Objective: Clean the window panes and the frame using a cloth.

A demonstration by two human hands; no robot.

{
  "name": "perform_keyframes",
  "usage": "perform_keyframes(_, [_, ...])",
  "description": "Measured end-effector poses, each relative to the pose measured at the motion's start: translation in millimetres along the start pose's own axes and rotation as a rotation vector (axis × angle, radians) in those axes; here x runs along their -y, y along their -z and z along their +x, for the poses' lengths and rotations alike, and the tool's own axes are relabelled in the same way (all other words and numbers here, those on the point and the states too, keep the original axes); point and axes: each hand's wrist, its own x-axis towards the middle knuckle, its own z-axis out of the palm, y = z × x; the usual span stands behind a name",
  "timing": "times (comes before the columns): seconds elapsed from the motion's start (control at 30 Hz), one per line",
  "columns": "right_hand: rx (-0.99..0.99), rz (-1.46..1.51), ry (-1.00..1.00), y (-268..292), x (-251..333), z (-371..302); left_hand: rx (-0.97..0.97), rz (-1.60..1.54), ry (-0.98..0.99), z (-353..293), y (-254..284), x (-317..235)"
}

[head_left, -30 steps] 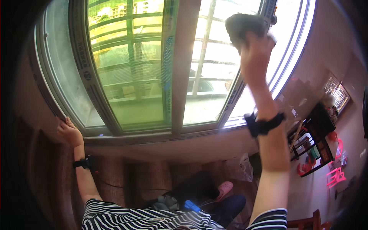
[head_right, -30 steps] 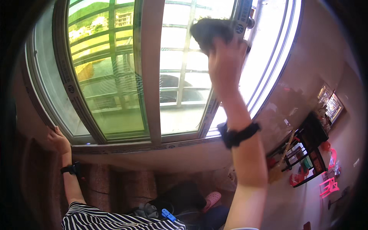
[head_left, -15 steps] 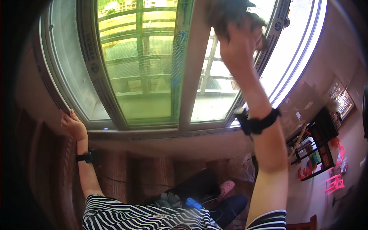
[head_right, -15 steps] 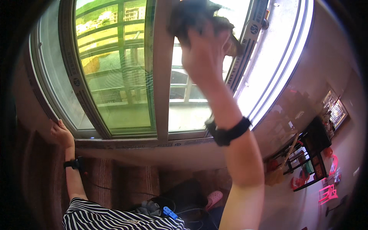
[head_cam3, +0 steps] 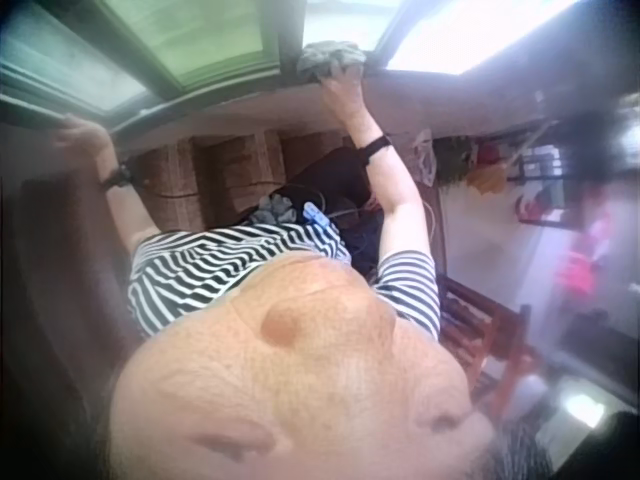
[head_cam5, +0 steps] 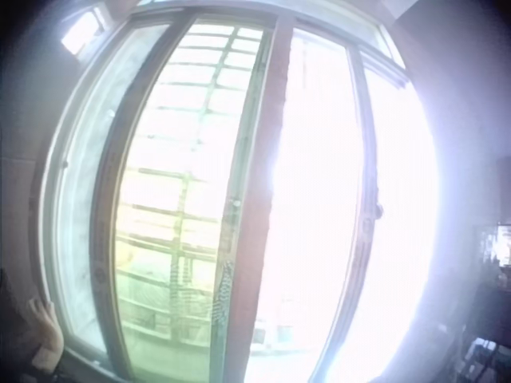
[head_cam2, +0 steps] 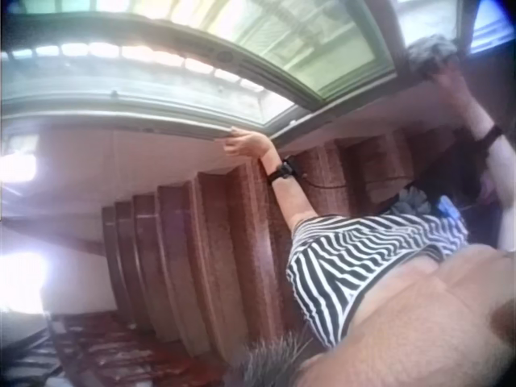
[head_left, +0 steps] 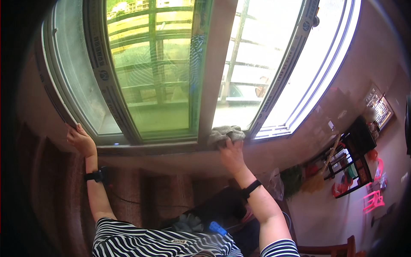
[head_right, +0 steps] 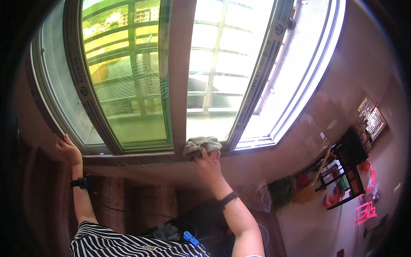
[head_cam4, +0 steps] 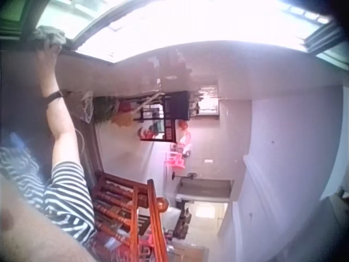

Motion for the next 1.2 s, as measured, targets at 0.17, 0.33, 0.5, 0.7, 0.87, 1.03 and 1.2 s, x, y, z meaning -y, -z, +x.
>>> perform_keyframes(0.17, [0.201, -0.142, 0.177, 32, -26, 16, -0.010, -0.009, 0.001, 3, 3, 2])
perform_keyframes(0.33, [-0.002, -0.048, -0.296, 44, -68, -23, 0.008, 0.021, 0.003, 0, -6, -1])
perform_keyframes(0.5, [-0.384, 0.377, -0.516, 95, -31, 35, 0.000, 0.014, 0.027, 3, -2, 0])
perform_keyframes(0.7, [-0.870, 0.345, -0.082, 182, 2, 195, -0.057, 0.025, -0.062, 8, 10, -5])
perform_keyframes(0.87, [-0.783, 0.372, 0.165, 252, 31, 309, 0.011, -0.006, 0.002, -2, -7, 11])
perform_keyframes(1.03, [-0.815, 0.125, 0.097, 226, 38, 291, -0.002, -0.013, 0.018, 3, -2, 4])
perform_keyframes(1.2, [-0.426, 0.178, 0.008, 141, 43, 211, 0.028, 0.037, 0.027, 1, -2, 3])
